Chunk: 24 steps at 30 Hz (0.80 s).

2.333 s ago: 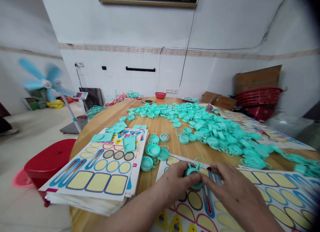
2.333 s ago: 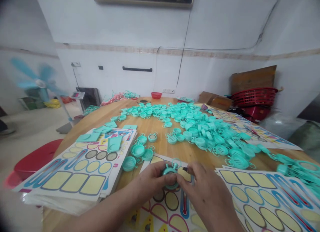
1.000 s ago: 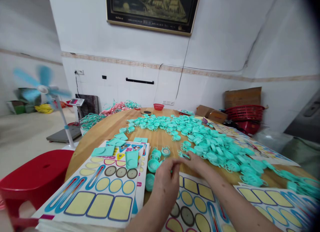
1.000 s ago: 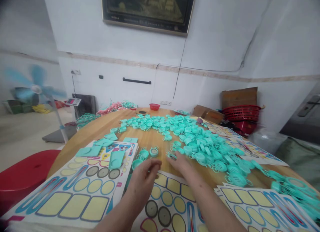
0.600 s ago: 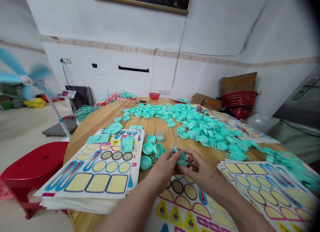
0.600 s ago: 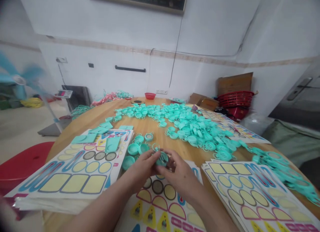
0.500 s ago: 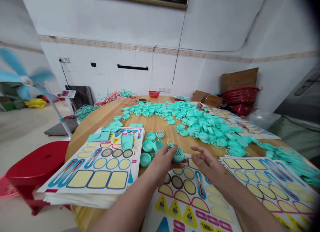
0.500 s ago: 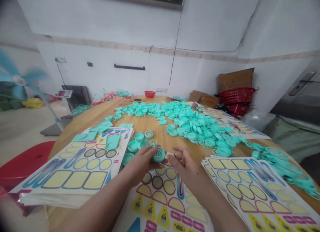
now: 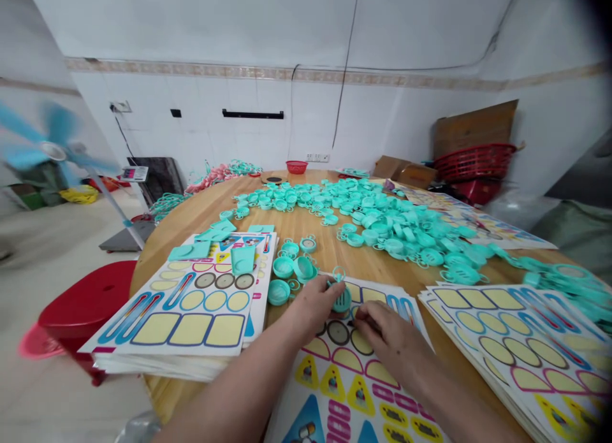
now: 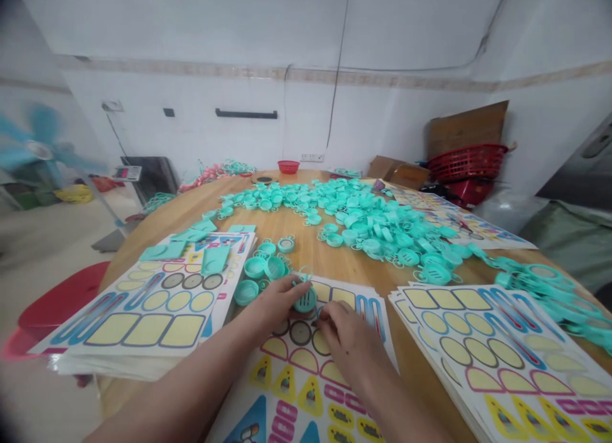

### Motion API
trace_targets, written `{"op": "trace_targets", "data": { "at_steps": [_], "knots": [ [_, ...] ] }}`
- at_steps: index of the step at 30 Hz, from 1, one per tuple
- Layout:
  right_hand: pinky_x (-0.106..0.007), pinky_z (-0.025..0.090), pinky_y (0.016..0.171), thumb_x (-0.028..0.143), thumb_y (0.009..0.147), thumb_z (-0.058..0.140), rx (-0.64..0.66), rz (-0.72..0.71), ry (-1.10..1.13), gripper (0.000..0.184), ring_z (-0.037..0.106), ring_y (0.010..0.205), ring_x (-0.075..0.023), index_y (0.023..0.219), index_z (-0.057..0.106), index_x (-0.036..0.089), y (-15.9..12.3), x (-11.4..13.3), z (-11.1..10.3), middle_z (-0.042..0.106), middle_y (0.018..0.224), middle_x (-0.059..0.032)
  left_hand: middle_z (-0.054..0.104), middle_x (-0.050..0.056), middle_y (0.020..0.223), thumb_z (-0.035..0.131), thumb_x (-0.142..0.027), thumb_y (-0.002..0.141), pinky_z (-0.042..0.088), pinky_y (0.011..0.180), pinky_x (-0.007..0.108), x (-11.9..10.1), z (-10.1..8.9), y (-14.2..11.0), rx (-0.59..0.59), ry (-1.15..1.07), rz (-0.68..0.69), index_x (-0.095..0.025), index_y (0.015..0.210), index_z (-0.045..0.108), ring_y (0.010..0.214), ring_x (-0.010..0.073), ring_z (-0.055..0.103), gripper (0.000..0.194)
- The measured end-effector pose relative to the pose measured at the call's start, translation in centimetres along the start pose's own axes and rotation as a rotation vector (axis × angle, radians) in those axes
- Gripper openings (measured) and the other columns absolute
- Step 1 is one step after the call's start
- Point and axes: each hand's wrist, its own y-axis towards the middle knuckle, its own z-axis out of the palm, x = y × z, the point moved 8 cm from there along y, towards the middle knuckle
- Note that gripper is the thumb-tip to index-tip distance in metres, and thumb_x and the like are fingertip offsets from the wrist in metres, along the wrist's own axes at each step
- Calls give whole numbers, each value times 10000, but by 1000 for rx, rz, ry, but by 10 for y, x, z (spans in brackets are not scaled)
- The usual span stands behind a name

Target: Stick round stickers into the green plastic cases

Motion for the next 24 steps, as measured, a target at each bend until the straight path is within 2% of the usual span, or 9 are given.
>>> {"op": "trace_targets", "data": {
  "at_steps": [4,8,13,19,24],
  "knots": [
    [-297,369,630,261,870,378,45,-15,-88,132,538,767,-187,786,470,218,1,1,7,562,838,-24,496,7,695,500,-248,829,523,625,296,3,-3,4,-65,-20,-24,-149,724,502,666,133,518,145],
    [-293,340,598,239,871,367,52,17,-154,133,531,753,-193,785,466,217,-1,5,5,569,847,-28,501,12,694,501,-247,836,527,637,302,3,-3,3,-91,-33,-36,-151,712,492,676,140,523,157],
    [-268,339,589,244,849,421,146,46,-53,127,529,716,-165,738,480,225,-3,5,8,571,773,11,489,10,686,502,-241,838,530,631,301,4,-4,2,-106,-43,-53,-149,710,483,646,124,511,159],
    [-277,338,601,280,866,397,62,61,-95,134,543,766,-184,781,485,226,0,-1,6,574,835,-8,500,18,710,504,-244,842,530,643,290,2,-5,0,-115,-50,-48,-143,726,500,689,130,523,154],
    [-263,336,579,258,854,415,129,44,-80,136,542,710,-170,744,489,228,-3,4,11,583,775,7,504,19,696,497,-242,848,530,639,296,3,-5,1,-133,-53,-47,-138,722,503,652,120,515,164]
  ]
}}
